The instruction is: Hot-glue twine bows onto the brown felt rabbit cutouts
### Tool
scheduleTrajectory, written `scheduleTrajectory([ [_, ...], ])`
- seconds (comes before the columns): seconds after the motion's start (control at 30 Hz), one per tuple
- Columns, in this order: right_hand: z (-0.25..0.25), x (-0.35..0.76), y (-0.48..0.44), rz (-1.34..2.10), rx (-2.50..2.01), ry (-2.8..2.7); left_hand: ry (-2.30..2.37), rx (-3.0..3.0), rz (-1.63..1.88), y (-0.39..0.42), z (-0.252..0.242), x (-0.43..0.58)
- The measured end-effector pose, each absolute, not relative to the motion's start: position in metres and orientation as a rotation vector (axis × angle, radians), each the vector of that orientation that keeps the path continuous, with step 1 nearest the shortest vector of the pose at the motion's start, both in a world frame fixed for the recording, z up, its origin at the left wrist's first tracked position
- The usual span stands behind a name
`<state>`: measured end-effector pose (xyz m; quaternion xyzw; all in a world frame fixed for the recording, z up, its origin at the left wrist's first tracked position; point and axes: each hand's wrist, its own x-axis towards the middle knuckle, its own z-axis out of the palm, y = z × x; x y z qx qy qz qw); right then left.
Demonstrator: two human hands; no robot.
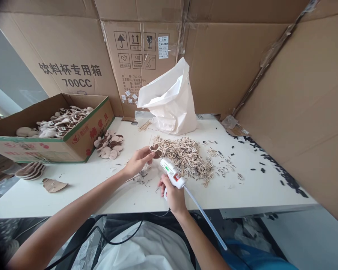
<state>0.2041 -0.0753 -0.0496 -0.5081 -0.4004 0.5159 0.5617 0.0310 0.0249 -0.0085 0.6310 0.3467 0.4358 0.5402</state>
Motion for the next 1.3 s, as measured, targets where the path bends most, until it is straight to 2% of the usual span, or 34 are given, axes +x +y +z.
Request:
scheduleTrajectory([
  [1.3, -0.0423, 0.2014, -0.0755, 1.198, -1.194, -0.844, 0.799, 1.484, 1.046, 0.0246, -0.009, 0.0308],
])
